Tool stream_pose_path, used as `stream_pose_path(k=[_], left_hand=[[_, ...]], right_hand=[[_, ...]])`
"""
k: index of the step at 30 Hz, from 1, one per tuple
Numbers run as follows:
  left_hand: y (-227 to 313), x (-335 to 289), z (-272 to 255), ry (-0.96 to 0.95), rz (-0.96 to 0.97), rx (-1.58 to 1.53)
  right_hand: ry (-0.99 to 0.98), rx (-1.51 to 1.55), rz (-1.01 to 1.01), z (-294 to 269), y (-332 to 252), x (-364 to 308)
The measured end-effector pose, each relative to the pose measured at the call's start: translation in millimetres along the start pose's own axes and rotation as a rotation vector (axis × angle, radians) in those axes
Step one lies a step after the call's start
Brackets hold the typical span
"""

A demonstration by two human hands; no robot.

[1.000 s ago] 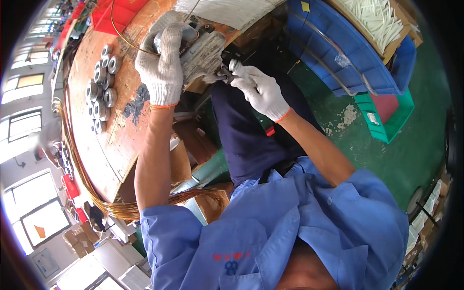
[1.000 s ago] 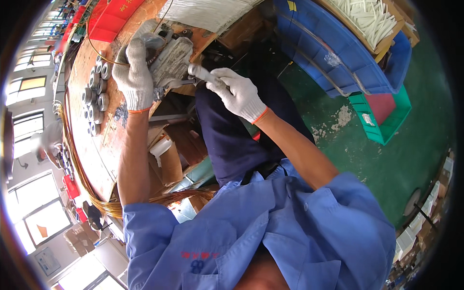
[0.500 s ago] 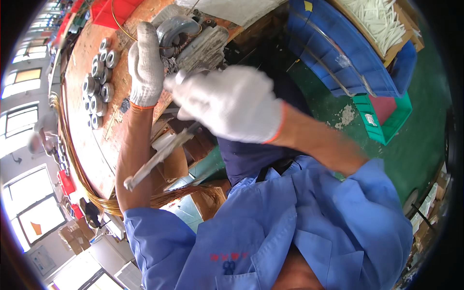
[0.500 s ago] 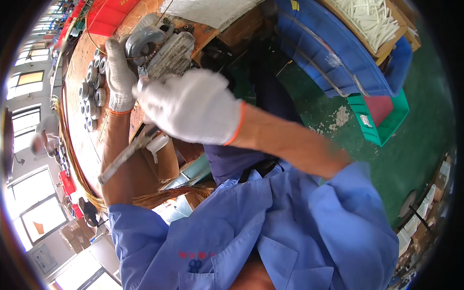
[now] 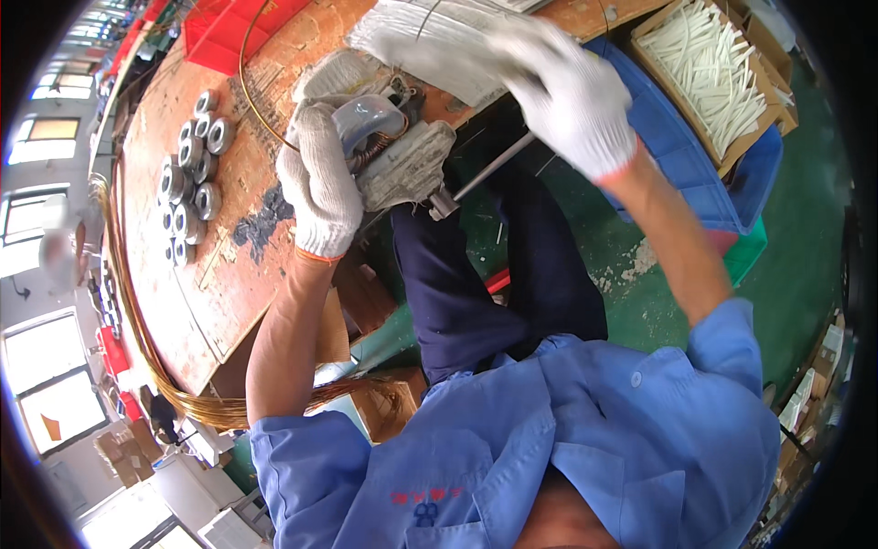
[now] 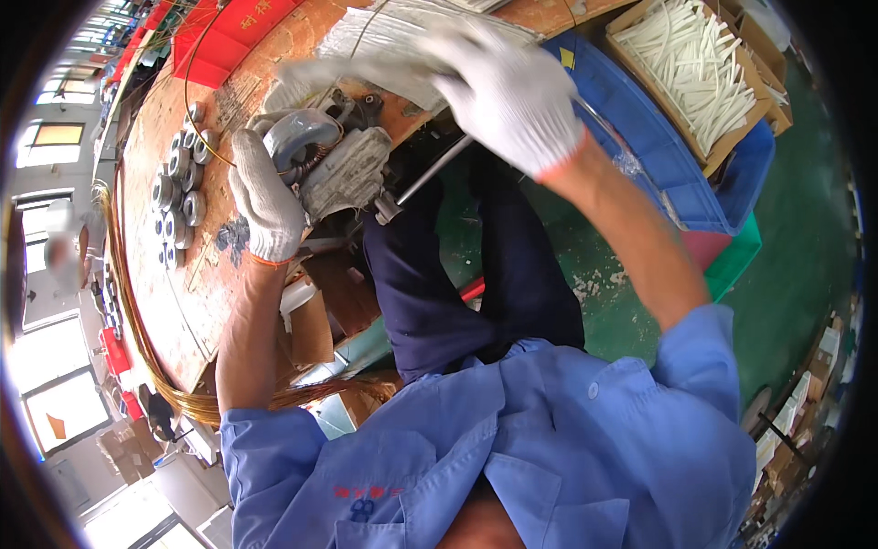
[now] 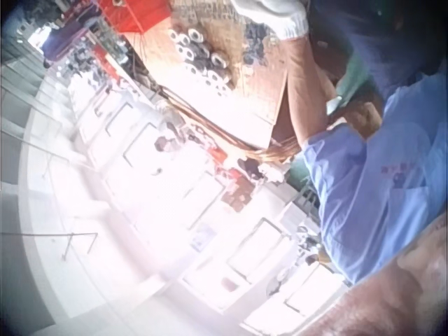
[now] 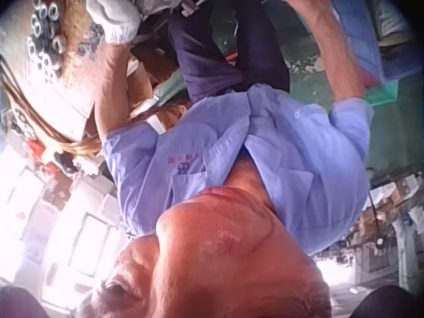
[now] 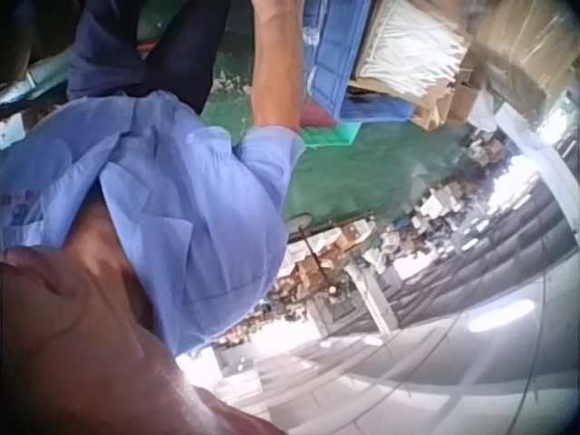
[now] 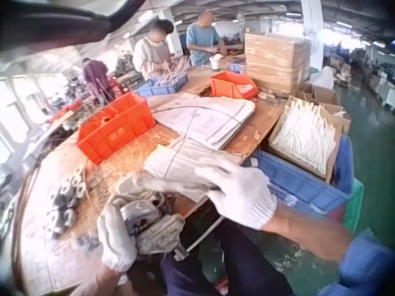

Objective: Winding copper wire onto a metal core held in a vise using a guiding tool.

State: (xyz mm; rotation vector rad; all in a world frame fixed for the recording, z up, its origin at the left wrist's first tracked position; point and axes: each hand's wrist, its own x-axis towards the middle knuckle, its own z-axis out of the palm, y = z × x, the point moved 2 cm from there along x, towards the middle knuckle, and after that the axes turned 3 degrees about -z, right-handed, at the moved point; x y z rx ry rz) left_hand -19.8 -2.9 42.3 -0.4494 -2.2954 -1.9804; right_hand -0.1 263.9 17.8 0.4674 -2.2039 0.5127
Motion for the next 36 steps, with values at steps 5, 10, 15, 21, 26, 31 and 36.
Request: stream_pose_path(k=[5, 10, 15, 21, 26, 31, 36], left_hand=[[-6, 1, -9, 0.052, -0.071, 0.089], [-4, -1, -10, 0.059, -0.022, 0.014], [0, 4, -11, 0.005, 0.028, 0.157], [45, 33, -23, -0.078, 0.007, 0.07], [77, 37, -38, -0.054, -0.059, -0.308], [80, -52, -33, -0.034, -0.039, -0.534], [23, -116, -18, 0.128, 0.001, -0.993]], right_hand=[[-0.206, 0.312, -0.384, 50, 16, 61], [-0.494, 0.621, 0.432, 45, 23, 0], [-0.719, 0.684, 0.574, 83, 48, -19], [-0.661, 0.572, 0.675, 34, 43, -5], [-0.454, 0.484, 0.846, -40, 16, -10], [-0.471, 0.637, 1.034, -93, -26, -73], [-0.399, 0.916, 1.135, -92, -102, -125]])
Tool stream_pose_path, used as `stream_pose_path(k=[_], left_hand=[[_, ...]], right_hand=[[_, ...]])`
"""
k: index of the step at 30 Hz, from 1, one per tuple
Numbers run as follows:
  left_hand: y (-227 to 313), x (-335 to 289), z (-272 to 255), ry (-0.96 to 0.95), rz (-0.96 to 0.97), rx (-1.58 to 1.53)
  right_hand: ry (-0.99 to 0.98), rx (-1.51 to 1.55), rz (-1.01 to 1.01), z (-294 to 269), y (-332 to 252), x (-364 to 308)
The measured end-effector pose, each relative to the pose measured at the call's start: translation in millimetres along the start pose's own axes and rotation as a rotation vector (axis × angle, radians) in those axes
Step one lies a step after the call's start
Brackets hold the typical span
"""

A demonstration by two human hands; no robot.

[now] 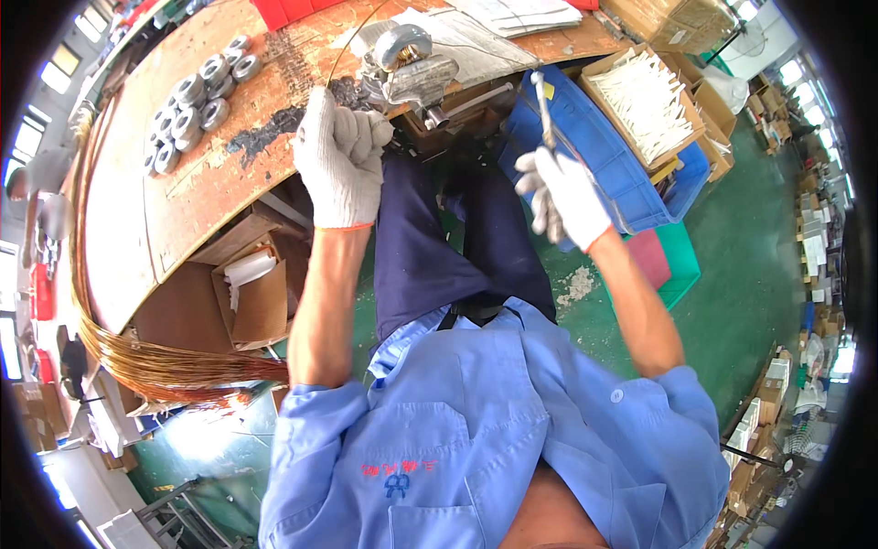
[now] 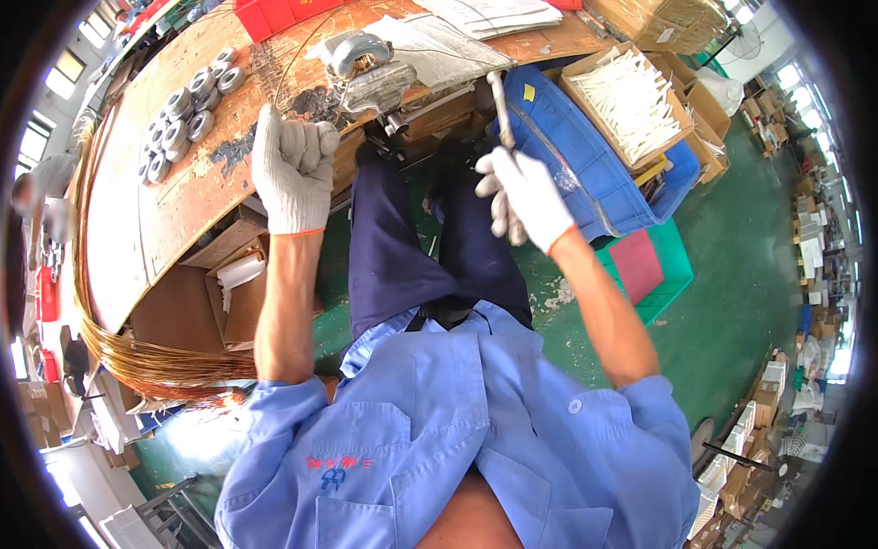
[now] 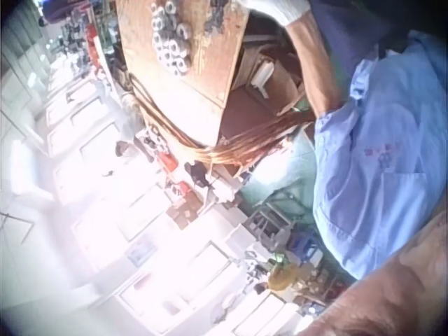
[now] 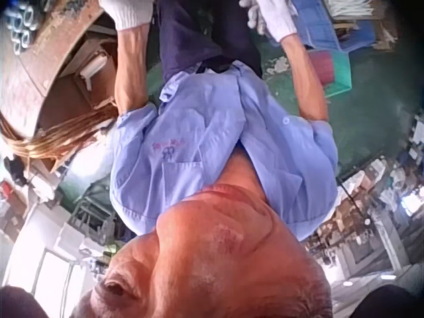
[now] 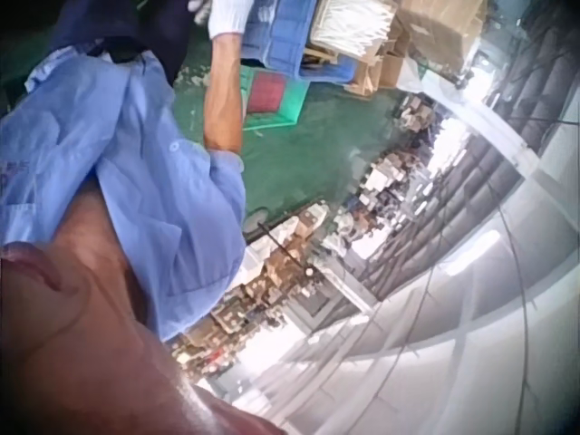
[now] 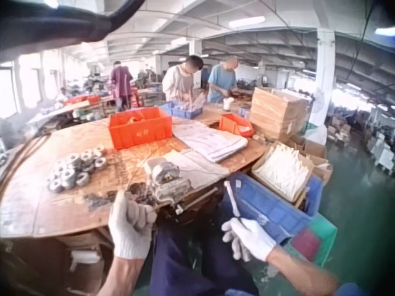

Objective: Winding copper wire onto a metal core held in a vise using a guiding tool.

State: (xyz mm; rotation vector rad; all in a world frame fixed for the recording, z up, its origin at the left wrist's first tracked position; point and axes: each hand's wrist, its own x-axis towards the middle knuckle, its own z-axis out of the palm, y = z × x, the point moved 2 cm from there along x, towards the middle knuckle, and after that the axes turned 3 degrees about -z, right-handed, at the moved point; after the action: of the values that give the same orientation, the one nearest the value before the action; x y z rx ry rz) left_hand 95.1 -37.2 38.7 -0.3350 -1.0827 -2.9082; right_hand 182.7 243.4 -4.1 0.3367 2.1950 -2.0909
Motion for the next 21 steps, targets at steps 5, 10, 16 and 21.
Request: stream_pose_path(k=[5, 10, 16, 21], left_hand=[[13, 29, -34, 0.168, 0.014, -0.159], [34, 128, -67, 0.14, -0.034, -0.195], [-14, 219, -58, -0.04, -0.255, -0.205], [-36, 255, -12, -0.107, -0.393, -0.076]], right_hand=[[-0.13, -0.222, 0.134, 34, -1, -30], [-0.138, -0.256, 0.016, 61, -22, -12], [-0.102, -0.2, 0.148, 89, -59, 23], [-0.151, -0.285, 0.136, 102, -104, 73]])
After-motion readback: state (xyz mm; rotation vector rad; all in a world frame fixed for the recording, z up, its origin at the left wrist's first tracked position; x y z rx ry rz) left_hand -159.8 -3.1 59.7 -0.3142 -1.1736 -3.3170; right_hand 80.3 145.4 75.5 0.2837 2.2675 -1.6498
